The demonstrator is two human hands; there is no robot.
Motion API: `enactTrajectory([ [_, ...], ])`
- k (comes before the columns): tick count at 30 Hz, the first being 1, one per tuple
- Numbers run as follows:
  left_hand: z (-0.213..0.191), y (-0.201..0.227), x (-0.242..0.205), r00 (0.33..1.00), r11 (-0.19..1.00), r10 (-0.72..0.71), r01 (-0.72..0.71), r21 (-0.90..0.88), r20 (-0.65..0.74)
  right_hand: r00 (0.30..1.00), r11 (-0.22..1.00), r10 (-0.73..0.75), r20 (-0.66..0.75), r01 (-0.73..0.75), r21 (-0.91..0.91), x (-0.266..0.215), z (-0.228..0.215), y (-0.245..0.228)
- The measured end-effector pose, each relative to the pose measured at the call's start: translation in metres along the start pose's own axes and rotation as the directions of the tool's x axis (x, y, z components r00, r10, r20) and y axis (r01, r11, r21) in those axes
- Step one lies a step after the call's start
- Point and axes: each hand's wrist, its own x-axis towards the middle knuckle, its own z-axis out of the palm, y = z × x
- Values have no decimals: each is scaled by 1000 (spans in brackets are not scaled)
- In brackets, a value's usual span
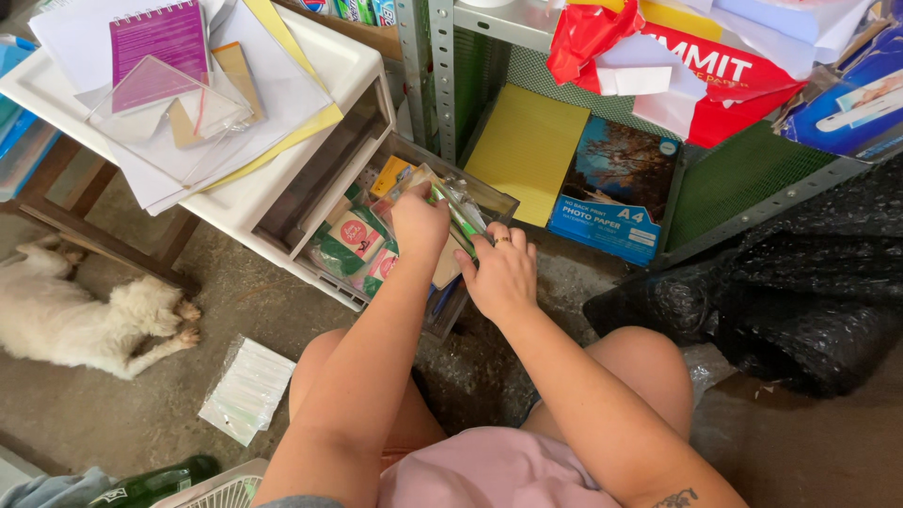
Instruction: The person sits on the floor and organizes stationery items. They open a package of colorful highlighters, remove them one by one, and place them into a clear plastic drawer organizer. A small white dog is visible sleeping on the floor nearby.
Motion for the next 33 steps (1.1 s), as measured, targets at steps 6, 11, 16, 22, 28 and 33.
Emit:
enactTrajectory([
  [6, -9, 11, -11, 1000, 999, 1, -1, -32, 0, 1000, 1000, 4, -22, -4, 24, -2, -8, -2],
  [11, -5, 6, -10, 999, 998, -21, 18, -65, -50, 998, 999, -11, -65, 14, 43, -5, -8, 1],
  [16, -26, 19, -26, 995, 989, -2, -12, -148, -97, 975, 986, -83, -206, 110, 125, -4, -13, 6],
  [22, -76, 84, -27, 971, 950, 124, -176, -257, -206, 786, 901, -185, -590, 376, 217, 61, -126, 18],
  [28, -125, 198, -13, 878, 844, 391, -462, -273, -277, 543, 923, -233, -807, 384, -7, 164, -272, 83],
  [33, -157, 304, -12, 717, 687, 677, -696, -210, -163, 661, 977, -141, -737, 213, 4, 226, -343, 154],
])
